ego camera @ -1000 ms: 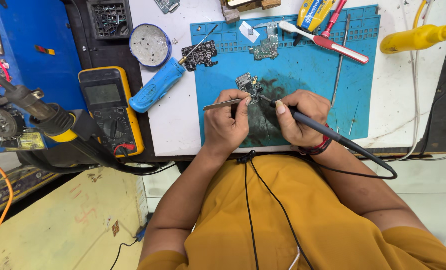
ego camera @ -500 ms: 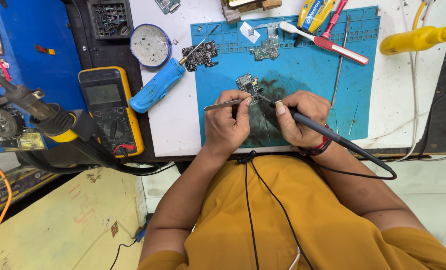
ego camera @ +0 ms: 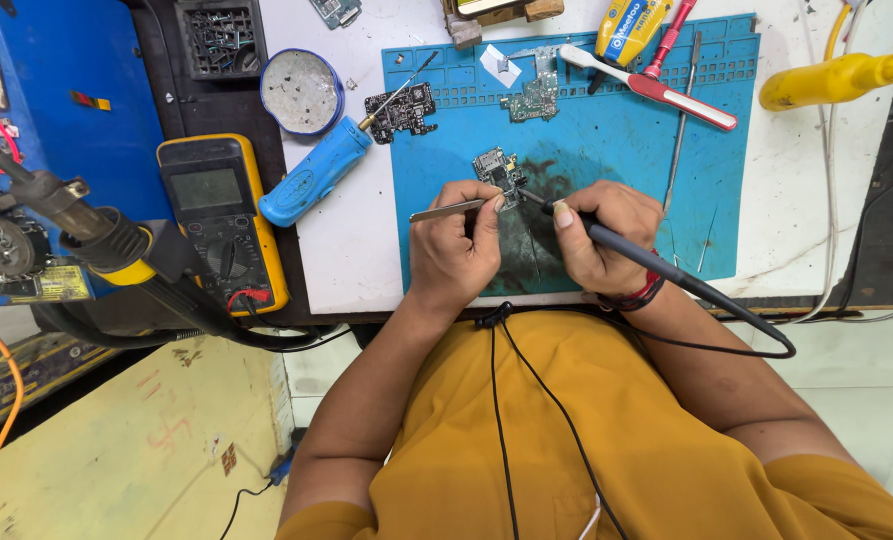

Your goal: The person solders components on a small circuit board at a workbench, holding the board with tweezers in one hand and a soldering iron in the other, repositioning the board and working on different points across its surface throughout the clip.

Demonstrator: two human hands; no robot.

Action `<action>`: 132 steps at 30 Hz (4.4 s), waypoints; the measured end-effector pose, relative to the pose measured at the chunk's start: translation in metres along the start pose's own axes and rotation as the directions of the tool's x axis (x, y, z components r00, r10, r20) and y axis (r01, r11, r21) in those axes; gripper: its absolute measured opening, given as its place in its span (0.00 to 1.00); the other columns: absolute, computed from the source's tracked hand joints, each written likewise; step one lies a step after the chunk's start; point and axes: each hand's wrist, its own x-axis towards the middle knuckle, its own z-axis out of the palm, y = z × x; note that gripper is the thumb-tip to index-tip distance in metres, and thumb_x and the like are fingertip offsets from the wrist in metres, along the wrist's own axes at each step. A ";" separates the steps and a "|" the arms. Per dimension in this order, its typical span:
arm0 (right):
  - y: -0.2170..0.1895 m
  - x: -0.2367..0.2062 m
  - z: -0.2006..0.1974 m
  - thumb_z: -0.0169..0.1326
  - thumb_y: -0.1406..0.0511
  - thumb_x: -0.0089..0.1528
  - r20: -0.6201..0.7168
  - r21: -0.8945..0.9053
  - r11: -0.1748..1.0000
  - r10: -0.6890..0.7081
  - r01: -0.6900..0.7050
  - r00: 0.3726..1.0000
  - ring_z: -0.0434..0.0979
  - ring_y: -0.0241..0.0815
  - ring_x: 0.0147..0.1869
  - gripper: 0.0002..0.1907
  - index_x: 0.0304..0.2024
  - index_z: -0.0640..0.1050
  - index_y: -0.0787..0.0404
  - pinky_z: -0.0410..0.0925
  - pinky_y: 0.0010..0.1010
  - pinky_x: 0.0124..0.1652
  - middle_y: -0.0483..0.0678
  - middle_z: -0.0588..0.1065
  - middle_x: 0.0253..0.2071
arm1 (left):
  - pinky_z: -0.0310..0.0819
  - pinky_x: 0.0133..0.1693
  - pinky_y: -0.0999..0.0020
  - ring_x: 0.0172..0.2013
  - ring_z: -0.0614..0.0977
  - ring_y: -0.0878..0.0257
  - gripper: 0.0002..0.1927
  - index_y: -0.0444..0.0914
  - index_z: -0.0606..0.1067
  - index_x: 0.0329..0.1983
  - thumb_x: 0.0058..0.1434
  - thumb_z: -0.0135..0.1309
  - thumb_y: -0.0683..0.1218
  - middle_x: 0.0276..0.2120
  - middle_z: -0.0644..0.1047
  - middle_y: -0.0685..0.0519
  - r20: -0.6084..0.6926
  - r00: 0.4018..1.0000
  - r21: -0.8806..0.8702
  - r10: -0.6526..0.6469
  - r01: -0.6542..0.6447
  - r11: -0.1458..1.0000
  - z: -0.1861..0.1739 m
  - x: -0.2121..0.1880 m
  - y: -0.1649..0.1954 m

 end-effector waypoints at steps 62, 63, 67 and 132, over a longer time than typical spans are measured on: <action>0.003 -0.003 0.000 0.57 0.71 0.65 -0.005 0.029 0.999 0.013 -0.013 1.000 0.73 0.48 0.27 0.07 0.31 0.74 0.64 0.65 0.34 0.31 0.51 0.74 0.27 | 0.74 0.28 0.70 0.25 0.82 0.65 0.02 0.35 0.76 0.40 0.67 0.58 0.38 0.31 0.81 0.51 0.008 0.999 -0.001 -0.032 0.032 0.999 0.000 -0.001 -0.002; 0.003 -0.003 0.000 0.58 0.71 0.65 -0.005 0.024 1.000 0.014 -0.013 1.000 0.73 0.48 0.27 0.08 0.31 0.75 0.64 0.65 0.34 0.31 0.51 0.74 0.27 | 0.73 0.28 0.70 0.24 0.82 0.65 0.02 0.35 0.76 0.40 0.67 0.58 0.38 0.31 0.81 0.51 0.014 0.998 -0.003 -0.054 0.054 0.999 0.001 -0.001 -0.002; 0.003 -0.003 0.000 0.57 0.71 0.65 -0.011 0.038 0.999 0.015 -0.015 1.000 0.73 0.48 0.27 0.07 0.31 0.75 0.64 0.65 0.34 0.31 0.51 0.74 0.27 | 0.75 0.29 0.70 0.26 0.82 0.64 0.02 0.35 0.76 0.40 0.67 0.58 0.38 0.33 0.81 0.51 0.002 1.000 -0.005 -0.006 0.006 1.000 0.000 -0.001 -0.002; 0.003 -0.002 0.000 0.57 0.71 0.65 -0.023 0.026 1.000 0.009 -0.009 1.000 0.73 0.48 0.27 0.07 0.31 0.75 0.64 0.64 0.32 0.28 0.52 0.75 0.27 | 0.74 0.29 0.69 0.26 0.82 0.63 0.02 0.34 0.76 0.40 0.67 0.58 0.38 0.34 0.81 0.51 0.006 1.000 0.007 0.020 -0.020 1.000 0.000 0.000 -0.001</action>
